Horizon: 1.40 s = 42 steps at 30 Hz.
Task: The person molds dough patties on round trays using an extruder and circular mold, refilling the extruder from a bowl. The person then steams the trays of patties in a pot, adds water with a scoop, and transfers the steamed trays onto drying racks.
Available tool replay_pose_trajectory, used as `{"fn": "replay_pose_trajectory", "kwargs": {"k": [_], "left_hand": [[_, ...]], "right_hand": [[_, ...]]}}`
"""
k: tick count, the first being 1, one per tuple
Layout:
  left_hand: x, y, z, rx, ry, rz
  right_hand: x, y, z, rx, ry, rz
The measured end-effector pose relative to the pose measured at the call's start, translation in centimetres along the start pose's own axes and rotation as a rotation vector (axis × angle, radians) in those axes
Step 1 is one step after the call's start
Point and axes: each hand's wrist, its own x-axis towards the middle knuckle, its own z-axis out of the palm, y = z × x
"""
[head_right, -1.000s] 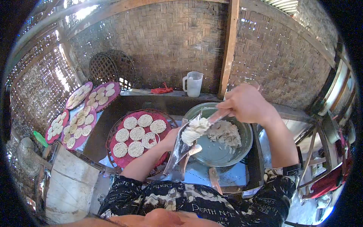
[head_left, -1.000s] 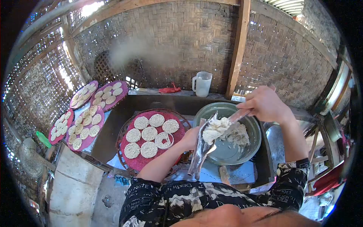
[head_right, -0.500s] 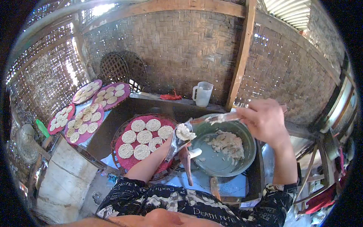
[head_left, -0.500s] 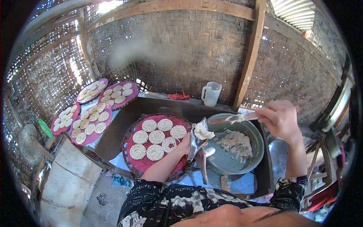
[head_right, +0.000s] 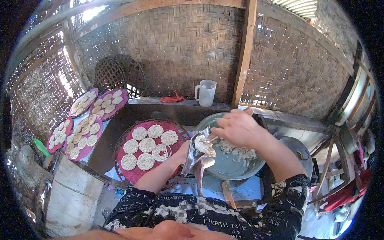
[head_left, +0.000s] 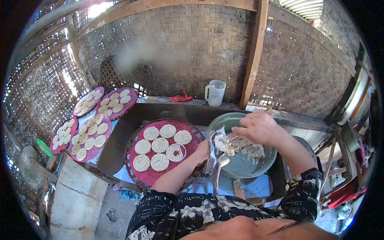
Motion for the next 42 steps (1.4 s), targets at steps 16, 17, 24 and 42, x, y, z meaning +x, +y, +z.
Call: {"fn": "replay_pose_trajectory", "kwargs": {"k": [16,17,24,42], "left_hand": [[-1.8,3.7,0.5,-0.494,0.114,-0.085],[-1.4,2.3,0.2,-0.570,0.109,-0.080],[-1.8,0.6,0.8,0.500,0.275,0.068],[-3.4,4.4,0.6,-0.581,0.226,-0.062]], "right_hand": [[-3.7,2.7,-4.1,0.049,0.209,0.301],[-3.5,2.8,-3.7,0.058,0.217,0.262],[-0.4,0.7,-1.6,0.072,0.181,0.116],[-2.5,2.0,-4.1,0.068,0.326,0.148]]}}
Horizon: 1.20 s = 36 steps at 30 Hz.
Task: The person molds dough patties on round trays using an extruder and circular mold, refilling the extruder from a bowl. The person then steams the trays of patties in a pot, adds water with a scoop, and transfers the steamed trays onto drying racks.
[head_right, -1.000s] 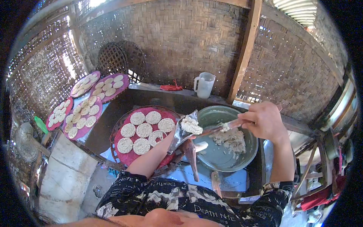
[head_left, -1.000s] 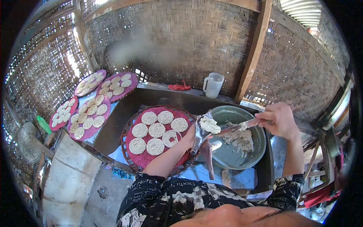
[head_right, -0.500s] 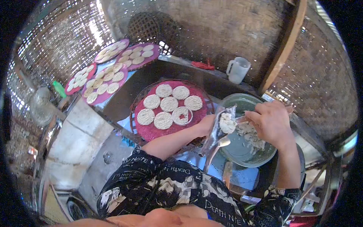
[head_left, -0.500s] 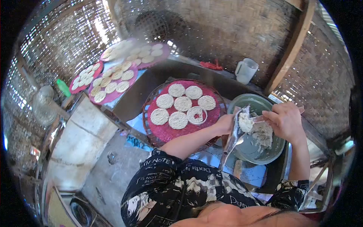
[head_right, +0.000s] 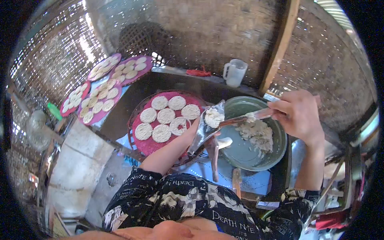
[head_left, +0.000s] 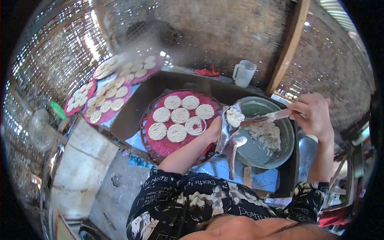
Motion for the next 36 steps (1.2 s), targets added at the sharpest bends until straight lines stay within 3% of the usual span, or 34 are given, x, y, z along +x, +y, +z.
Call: {"fn": "replay_pose_trajectory", "kwargs": {"k": [2,8,10,11,13,16,19,22,26,27,30,32,33,35,36], "left_hand": [[-0.5,0.0,0.4,-0.040,-0.014,-0.041],[-0.6,-0.8,-0.6,0.769,-0.083,0.190],[-0.5,-1.0,-1.0,1.187,-0.085,0.322],[-0.5,-1.0,-1.2,1.241,-0.049,0.378],[1.1,-1.1,-1.7,0.882,-0.037,0.215],[1.2,-1.4,-0.8,0.997,-0.021,0.198],[0.3,-1.3,1.7,1.311,0.015,0.284],[1.2,-1.2,0.3,1.267,0.001,0.296],[1.9,1.0,0.4,0.099,-0.077,-0.020],[2.3,1.3,1.0,-0.051,-0.058,-0.041],[2.7,0.6,2.5,0.113,-0.073,0.290],[3.3,0.2,2.7,0.452,-0.092,0.415],[3.5,-0.2,2.8,0.529,-0.074,0.416],[3.7,-0.8,4.3,-0.025,-0.037,0.147],[3.4,-0.4,5.3,-0.066,0.069,0.078]], "right_hand": [[0.2,0.1,-0.2,0.022,-0.015,-0.007],[1.1,-0.3,-0.2,-0.026,-0.100,-0.032],[1.0,-0.1,-0.3,-0.027,-0.084,-0.039],[1.0,0.1,-0.6,-0.021,-0.065,-0.030],[1.0,0.2,-0.8,-0.016,-0.048,-0.027],[1.6,-0.8,0.2,-0.012,-0.097,-0.068],[1.4,-2.2,2.9,-0.003,-0.146,-0.129],[0.8,-2.3,2.7,0.008,-0.061,-0.071],[-2.4,0.0,-0.4,-0.001,0.078,0.192],[-3.3,-0.1,-0.2,0.008,0.095,0.299],[-6.9,-1.2,7.0,0.524,0.385,0.751],[-7.2,-2.9,9.3,0.849,0.250,0.943],[-7.1,-3.8,10.4,0.956,0.221,0.897],[-7.4,-5.0,12.2,1.137,0.202,0.862],[-7.6,-5.4,13.0,1.209,0.214,0.872]]}}
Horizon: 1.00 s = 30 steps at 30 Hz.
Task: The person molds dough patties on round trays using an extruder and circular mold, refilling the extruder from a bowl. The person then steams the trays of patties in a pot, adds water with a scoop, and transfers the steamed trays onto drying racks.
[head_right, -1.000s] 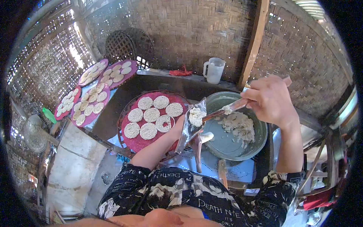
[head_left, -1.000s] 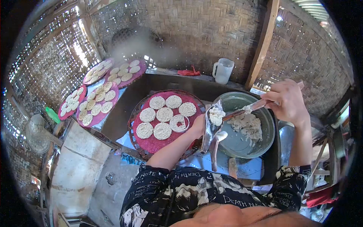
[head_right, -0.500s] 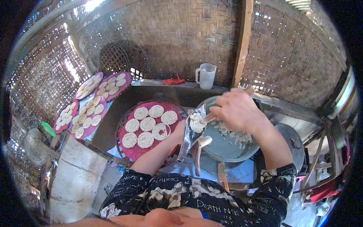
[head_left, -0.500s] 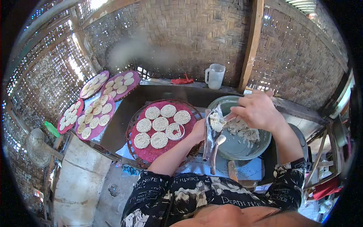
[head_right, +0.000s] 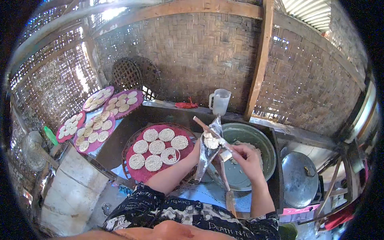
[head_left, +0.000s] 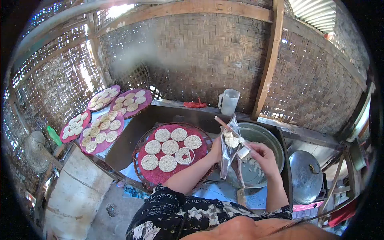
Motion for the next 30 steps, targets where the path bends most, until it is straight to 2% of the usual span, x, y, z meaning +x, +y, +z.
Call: {"fn": "replay_pose_trajectory", "kwargs": {"k": [1,3,4,8,9,10,11,12,14,15,16,18,19,21,23,24,26,28,30], "left_hand": [[0.6,0.0,-0.6,-0.052,-0.015,-0.002],[2.3,-0.2,-3.7,-0.098,-0.099,0.045],[2.2,0.2,-4.3,0.135,-0.145,0.151],[2.7,0.2,-4.1,0.014,-0.116,0.070],[3.4,-0.5,-3.8,-0.053,-0.105,0.062],[3.3,-0.8,-3.3,0.101,-0.113,0.139],[3.1,-1.1,-2.7,0.253,-0.111,0.218],[4.0,-1.2,-3.0,0.079,-0.085,0.151],[6.5,-1.5,-6.3,0.269,-0.164,0.202],[7.2,-0.7,-6.7,0.175,-0.145,0.168],[7.2,-0.7,-7.3,-0.125,-0.142,0.091],[5.6,-0.5,-7.0,0.201,0.059,0.145],[6.2,-0.8,-7.9,0.224,-0.005,0.140],[5.9,-1.8,-6.9,0.725,-0.102,0.545],[4.1,-1.4,-4.4,1.211,0.002,0.547],[2.2,-0.2,-1.8,1.328,0.031,0.526],[2.2,-0.6,-1.2,0.813,0.006,0.434],[4.0,-1.0,-4.0,0.958,0.032,0.412],[8.8,-3.7,-10.7,0.676,0.067,0.264]], "right_hand": [[-0.3,0.5,0.1,0.069,-0.012,0.019],[-1.4,0.8,-1.6,-0.107,-0.019,0.057],[-1.8,1.0,-2.8,-0.192,-0.024,0.076],[-1.8,-0.2,-3.5,-0.336,0.192,0.029],[-1.3,-0.7,-2.3,-0.373,0.314,-0.114],[-0.8,-0.9,-1.5,-0.445,0.391,-0.186],[-0.8,-0.9,-1.1,-0.599,0.392,-0.300],[-0.6,-0.9,-0.9,-0.752,0.390,-0.418],[-1.2,-0.5,-0.9,-0.788,0.349,-0.501],[-1.5,-0.2,-0.8,-0.803,0.327,-0.542],[-2.1,0.2,-0.7,-0.650,0.269,-0.447],[-2.9,1.0,-0.9,-0.342,0.154,-0.258],[-2.5,1.4,-1.2,-0.317,0.182,-0.170],[-1.2,1.9,-2.4,-0.271,0.240,0.015],[0.1,1.5,-2.3,-0.547,0.404,-0.169],[0.4,2.3,-2.3,-0.653,0.445,-0.232],[-0.4,2.9,-1.6,-0.676,0.430,-0.326],[-1.4,2.9,-1.1,-0.671,0.372,-0.359],[-2.8,2.1,-0.9,-0.638,0.279,-0.312]]}}
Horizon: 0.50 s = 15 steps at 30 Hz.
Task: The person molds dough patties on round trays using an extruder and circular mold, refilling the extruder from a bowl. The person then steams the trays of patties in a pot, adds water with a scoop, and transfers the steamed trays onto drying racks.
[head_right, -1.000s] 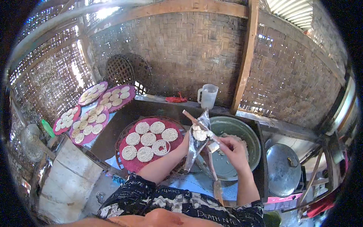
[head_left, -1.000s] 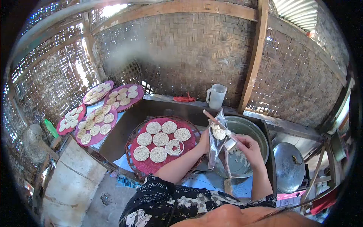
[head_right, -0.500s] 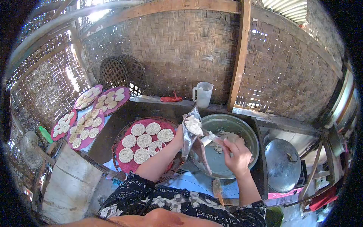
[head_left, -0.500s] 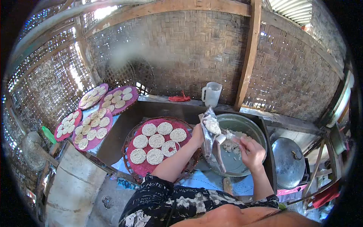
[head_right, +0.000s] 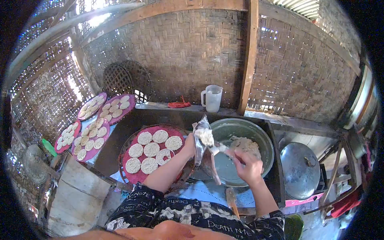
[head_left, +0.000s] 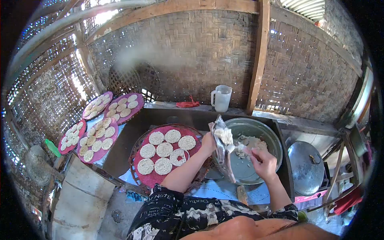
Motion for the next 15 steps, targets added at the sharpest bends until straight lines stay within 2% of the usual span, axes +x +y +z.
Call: {"fn": "replay_pose_trajectory", "kwargs": {"k": [1,4,6,7,8,10,11,14,15], "left_hand": [[1.8,-3.5,-1.4,-0.137,0.024,-0.078],[-1.0,2.9,-0.4,-0.491,-0.030,-0.278],[-3.7,7.8,1.9,-0.637,-0.102,-0.251],[-3.4,7.0,2.1,-0.610,-0.234,-0.165],[-3.1,6.4,2.1,-0.684,-0.290,-0.196],[-3.1,8.0,2.6,-0.833,-0.398,-0.252],[-4.3,9.4,2.8,-0.666,-0.192,-0.278],[-1.7,6.1,-0.6,-0.762,-0.217,-0.260],[-1.5,6.0,-1.6,-0.775,-0.303,-0.186]], "right_hand": [[-0.4,-0.1,-0.3,0.071,-0.073,0.054],[-0.3,2.1,-1.4,0.568,-0.271,0.289],[1.2,2.5,-1.5,0.355,-0.121,0.372],[2.1,1.9,-1.5,0.211,-0.082,0.372],[2.6,1.5,-1.6,0.068,-0.042,0.368],[1.9,2.3,-0.7,0.086,-0.066,0.335],[1.6,2.6,-0.3,0.098,-0.078,0.312],[0.2,2.0,-1.4,0.338,-0.224,0.289],[-0.2,3.4,-1.6,0.394,-0.283,0.304]]}}
